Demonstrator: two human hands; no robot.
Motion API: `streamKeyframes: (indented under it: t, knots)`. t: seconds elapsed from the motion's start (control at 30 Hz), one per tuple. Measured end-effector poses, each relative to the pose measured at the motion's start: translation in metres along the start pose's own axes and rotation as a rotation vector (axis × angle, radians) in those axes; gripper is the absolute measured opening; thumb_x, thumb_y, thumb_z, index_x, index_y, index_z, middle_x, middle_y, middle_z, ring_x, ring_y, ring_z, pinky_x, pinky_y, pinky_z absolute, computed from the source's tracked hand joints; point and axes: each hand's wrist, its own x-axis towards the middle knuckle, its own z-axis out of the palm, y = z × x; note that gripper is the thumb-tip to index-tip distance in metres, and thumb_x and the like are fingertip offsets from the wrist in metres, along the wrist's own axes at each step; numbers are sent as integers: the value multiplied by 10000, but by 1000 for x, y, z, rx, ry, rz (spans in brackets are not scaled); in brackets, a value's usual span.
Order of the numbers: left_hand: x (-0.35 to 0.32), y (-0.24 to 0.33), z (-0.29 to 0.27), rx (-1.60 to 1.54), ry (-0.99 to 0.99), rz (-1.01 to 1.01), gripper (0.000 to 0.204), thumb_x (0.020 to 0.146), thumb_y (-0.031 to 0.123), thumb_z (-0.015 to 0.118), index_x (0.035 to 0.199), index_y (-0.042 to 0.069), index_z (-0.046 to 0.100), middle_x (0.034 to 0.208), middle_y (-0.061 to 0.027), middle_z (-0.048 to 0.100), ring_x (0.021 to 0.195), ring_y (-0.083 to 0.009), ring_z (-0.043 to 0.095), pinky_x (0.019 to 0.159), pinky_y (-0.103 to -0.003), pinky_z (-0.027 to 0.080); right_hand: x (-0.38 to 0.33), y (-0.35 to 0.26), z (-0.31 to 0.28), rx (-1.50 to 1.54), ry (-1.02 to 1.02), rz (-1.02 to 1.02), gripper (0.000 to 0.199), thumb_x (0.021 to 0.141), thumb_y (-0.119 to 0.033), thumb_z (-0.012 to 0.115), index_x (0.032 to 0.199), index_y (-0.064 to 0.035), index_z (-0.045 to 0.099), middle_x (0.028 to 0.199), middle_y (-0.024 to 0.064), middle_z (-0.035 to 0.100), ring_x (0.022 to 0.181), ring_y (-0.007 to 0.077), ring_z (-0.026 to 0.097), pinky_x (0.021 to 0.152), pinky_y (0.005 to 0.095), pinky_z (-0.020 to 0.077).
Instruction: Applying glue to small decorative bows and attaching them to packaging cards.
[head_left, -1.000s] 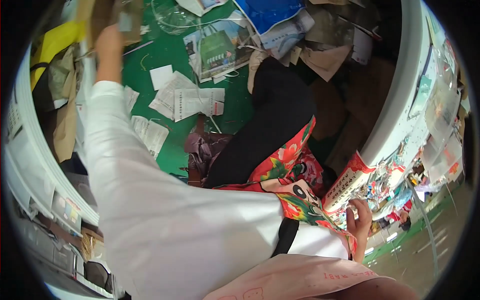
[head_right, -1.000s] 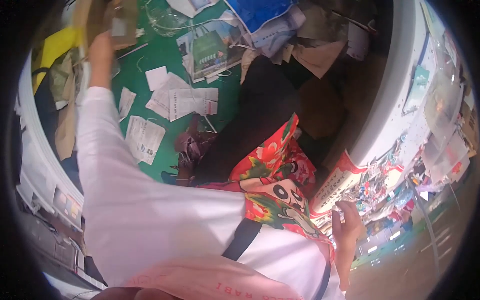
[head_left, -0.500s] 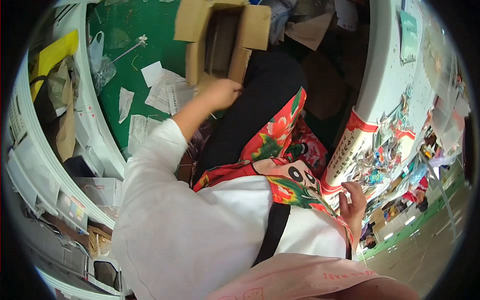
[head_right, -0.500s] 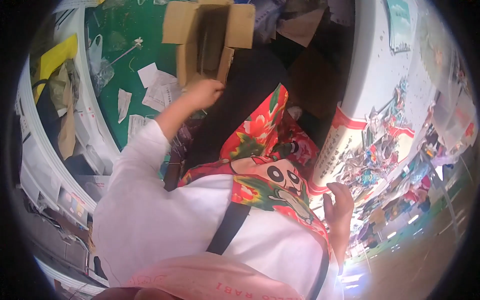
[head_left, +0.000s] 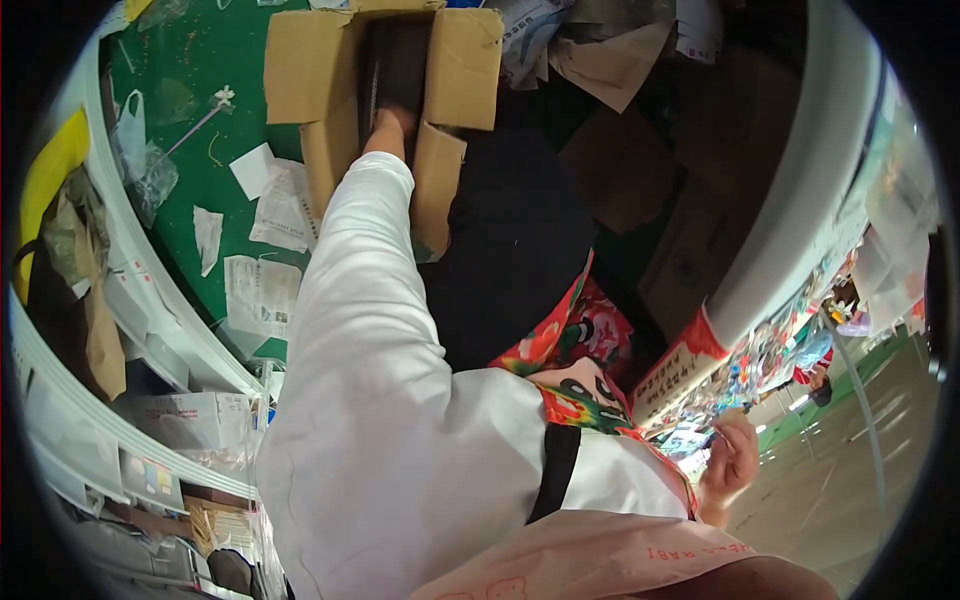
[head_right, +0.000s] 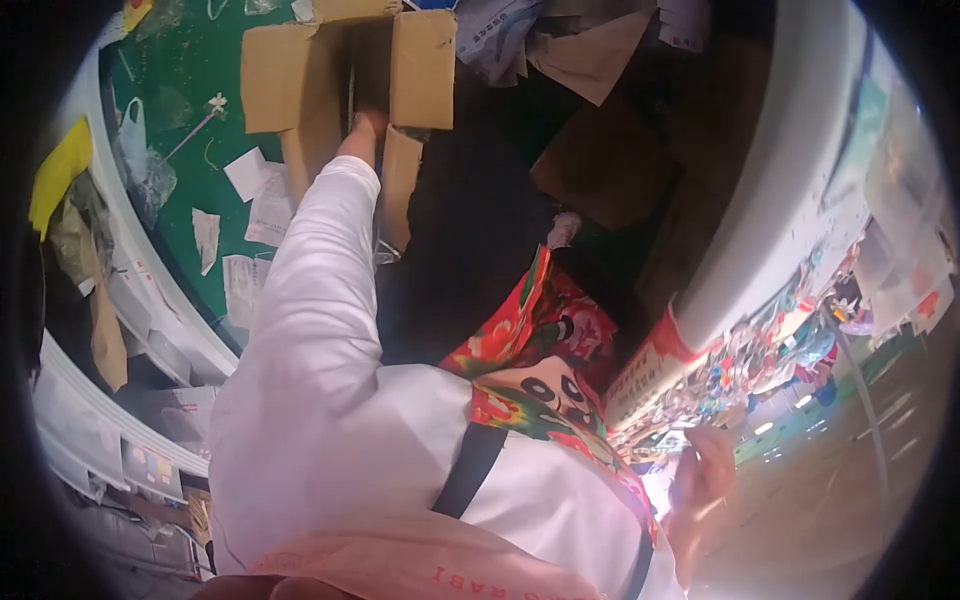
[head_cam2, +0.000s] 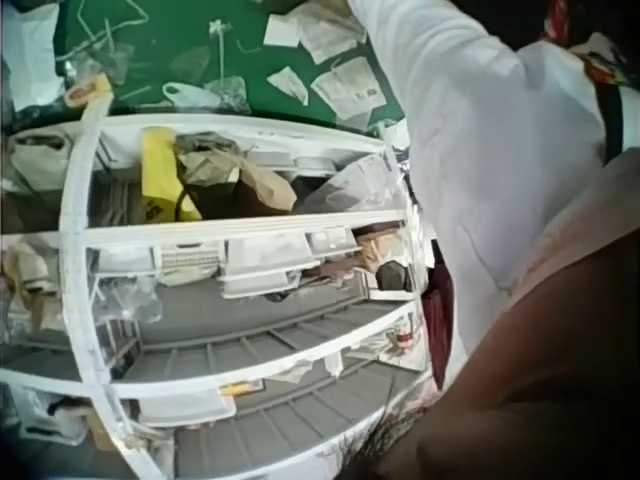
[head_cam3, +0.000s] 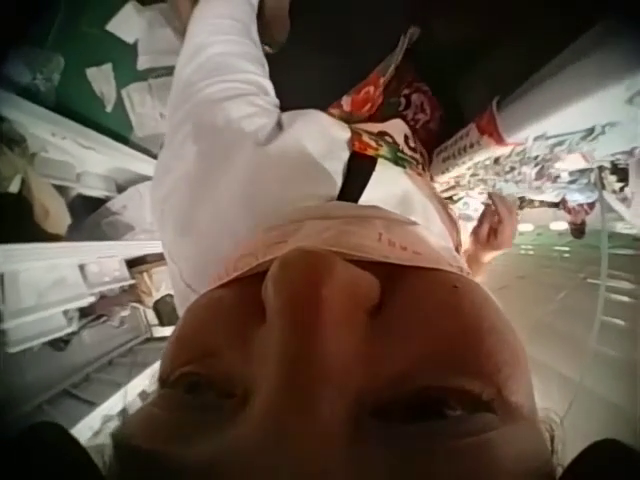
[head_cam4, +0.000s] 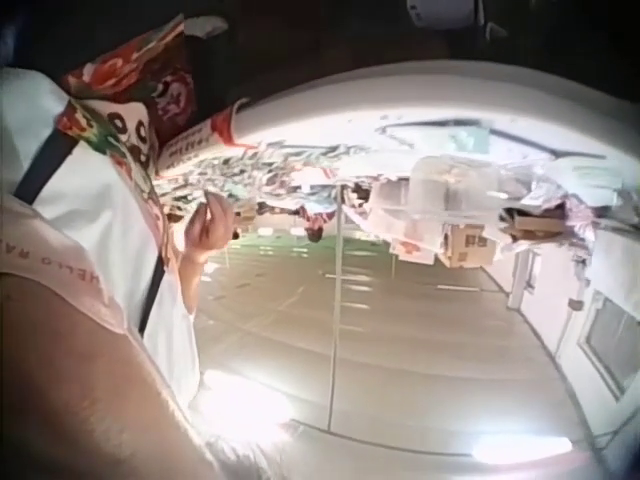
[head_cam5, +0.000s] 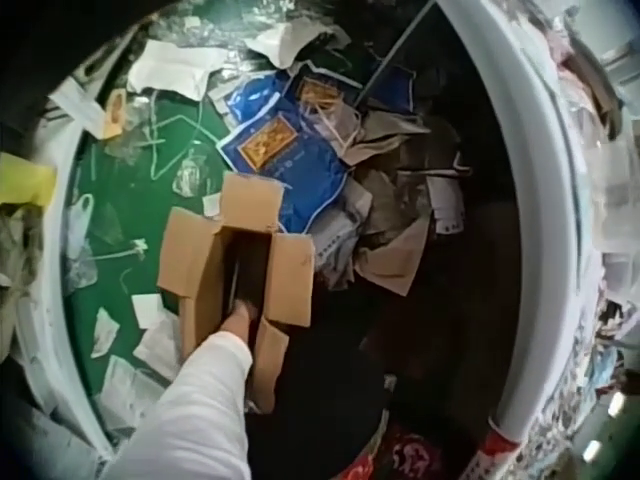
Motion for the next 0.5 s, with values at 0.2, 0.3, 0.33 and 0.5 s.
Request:
streamKeyframes:
  t: [0.2, 0.3, 0.33, 0.5]
  knots:
    - [67, -54, -3, 160, -8, -48, 257, 878, 150, 524, 991, -6, 694, 996, -185, 693, 888, -280, 666, 722, -395, 534, 52, -6, -26, -88, -55, 61, 233, 856, 30, 541, 1079, 7, 605, 1020, 154, 626, 892, 240, 560, 828, 335, 462]
    - [80, -78, 2, 254, -4, -70, 257, 872, 151, 527, 985, -8, 694, 993, -193, 694, 886, -301, 667, 726, -405, 537, 69, 1, -33, -124, -88, 64, 237, 867, 19, 548, 1098, 4, 599, 1022, 154, 621, 901, 240, 560, 829, 331, 466]
    - [89, -81, 2, 286, -1, -75, 257, 870, 151, 527, 983, -9, 694, 992, -195, 694, 885, -308, 667, 727, -408, 538, 73, 1, -32, -146, -90, 66, 237, 868, 16, 551, 1100, 3, 600, 1018, 153, 621, 904, 240, 561, 827, 329, 467]
    - [107, -103, 1, 441, 21, -72, 257, 861, 151, 532, 973, -13, 695, 988, -208, 695, 883, -342, 667, 735, -424, 542, 89, -1, -26, -109, -56, 44, 186, 872, 14, 556, 1049, 3, 612, 1012, 148, 617, 883, 231, 556, 808, 310, 462]
